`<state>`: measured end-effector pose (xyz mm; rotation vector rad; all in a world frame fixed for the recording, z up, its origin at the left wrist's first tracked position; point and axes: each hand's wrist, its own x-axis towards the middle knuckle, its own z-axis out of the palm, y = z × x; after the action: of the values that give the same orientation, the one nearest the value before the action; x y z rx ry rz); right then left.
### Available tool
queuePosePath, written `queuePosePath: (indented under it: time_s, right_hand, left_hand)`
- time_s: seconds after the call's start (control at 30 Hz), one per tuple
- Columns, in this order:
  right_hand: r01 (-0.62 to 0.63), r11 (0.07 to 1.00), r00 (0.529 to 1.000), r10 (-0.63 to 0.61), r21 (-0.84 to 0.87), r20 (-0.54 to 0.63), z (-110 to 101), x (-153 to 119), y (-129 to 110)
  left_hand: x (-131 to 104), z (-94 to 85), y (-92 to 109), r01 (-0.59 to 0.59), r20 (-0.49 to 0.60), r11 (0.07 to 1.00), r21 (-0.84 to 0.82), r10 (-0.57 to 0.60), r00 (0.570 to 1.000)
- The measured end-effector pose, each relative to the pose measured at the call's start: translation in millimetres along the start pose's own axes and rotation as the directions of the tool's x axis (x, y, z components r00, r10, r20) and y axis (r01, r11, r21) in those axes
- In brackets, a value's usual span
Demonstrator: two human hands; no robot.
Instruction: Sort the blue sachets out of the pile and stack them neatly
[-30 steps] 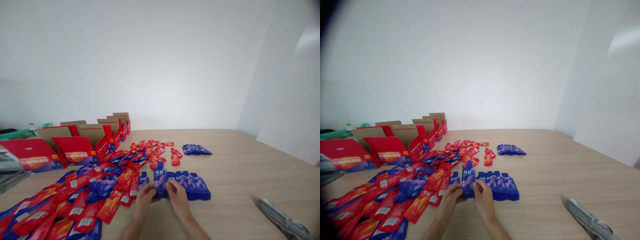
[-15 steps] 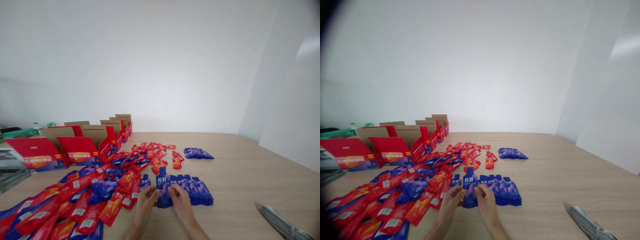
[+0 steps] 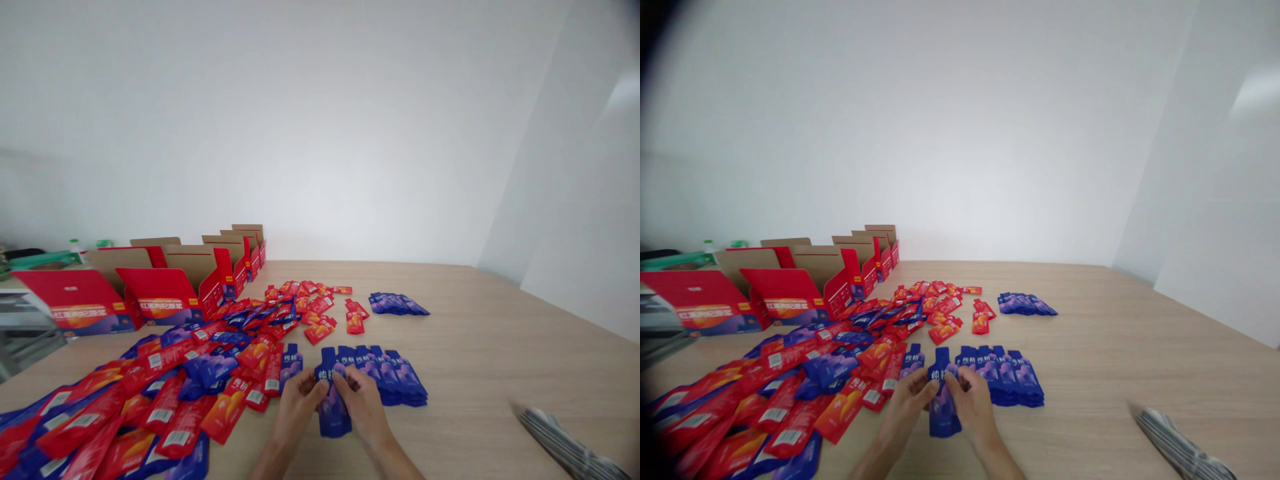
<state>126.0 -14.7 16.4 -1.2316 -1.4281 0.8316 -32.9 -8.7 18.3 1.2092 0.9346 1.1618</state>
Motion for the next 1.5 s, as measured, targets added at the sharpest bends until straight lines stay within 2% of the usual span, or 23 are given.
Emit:
queuePosePath:
  time_s: [0.1, 0.33, 0.53, 0.6, 0.67, 0.77, 0.9, 1.07, 1.17, 1.23, 1.33, 1.4, 1.5]
  right_hand:
    - [0.006, 1.0, 1.0, -0.006, -0.011, 0.022, 1, -1, 2]
    - [-0.027, 0.999, 0.999, 0.027, 0.017, 0.019, 6, -1, -2]
    - [-0.086, 0.994, 0.979, 0.072, 0.066, 0.193, 7, -6, -8]
    - [-0.107, 0.991, 0.978, 0.09, 0.08, 0.189, 8, -8, -7]
    - [-0.123, 0.989, 0.983, 0.109, 0.087, 0.15, 6, -7, -3]
    - [-0.132, 0.99, 0.988, 0.129, 0.038, 0.085, 1, -3, 6]
    - [-0.122, 0.992, 0.992, 0.121, -0.02, -0.023, -8, 2, 16]
    - [-0.035, 0.995, 0.999, 0.038, -0.09, 0.023, -23, 3, 20]
    - [-0.033, 0.974, 0.998, 0.02, -0.222, -0.059, -33, 4, 24]
    - [-0.056, 0.948, 0.993, 0.021, -0.313, -0.115, -37, 4, 27]
    - [-0.091, 0.894, 0.989, 0.029, -0.439, -0.146, -40, 3, 34]
    - [-0.086, 0.853, 0.99, 0.014, -0.514, -0.141, -40, 2, 39]
    - [-0.051, 0.793, 0.991, -0.037, -0.607, -0.132, -39, 0, 46]
  left_hand:
    - [1, 0.2, -2, -0.019, -0.07, 0.999, 0.028, 0.021, 0.997]
    - [4, -3.6, -11, 0.049, -0.113, 0.998, -0.026, -0.052, 0.992]
    - [9, -13.4, -11, 0.092, -0.263, 0.992, -0.084, -0.112, 0.958]
    - [9, -13.7, -8, 0.107, -0.218, 0.987, -0.12, -0.131, 0.967]
    - [7, -11.0, -7, 0.126, -0.119, 0.983, -0.132, -0.142, 0.983]
    - [7, -3.5, -12, 0.088, -0.02, 0.987, -0.131, -0.091, 0.996]
    - [15, 6.0, -20, 0.018, -0.012, 0.993, -0.115, -0.02, 1.0]
    - [32, 19.5, -21, -0.005, -0.033, 0.997, -0.073, 0.003, 0.999]
    - [41, 33.4, -21, -0.028, 0.007, 0.999, 0.035, 0.028, 1.0]
    - [44, 43.1, -23, -0.023, -0.015, 0.967, 0.254, 0.028, 0.999]
    - [45, 53.5, -27, 0.018, -0.106, 0.774, 0.632, 0.063, 0.992]
    - [44, 56.8, -32, 0.045, -0.116, 0.672, 0.74, 0.062, 0.991]
    - [42, 58.5, -37, 0.09, -0.1, 0.602, 0.794, -0.017, 0.995]
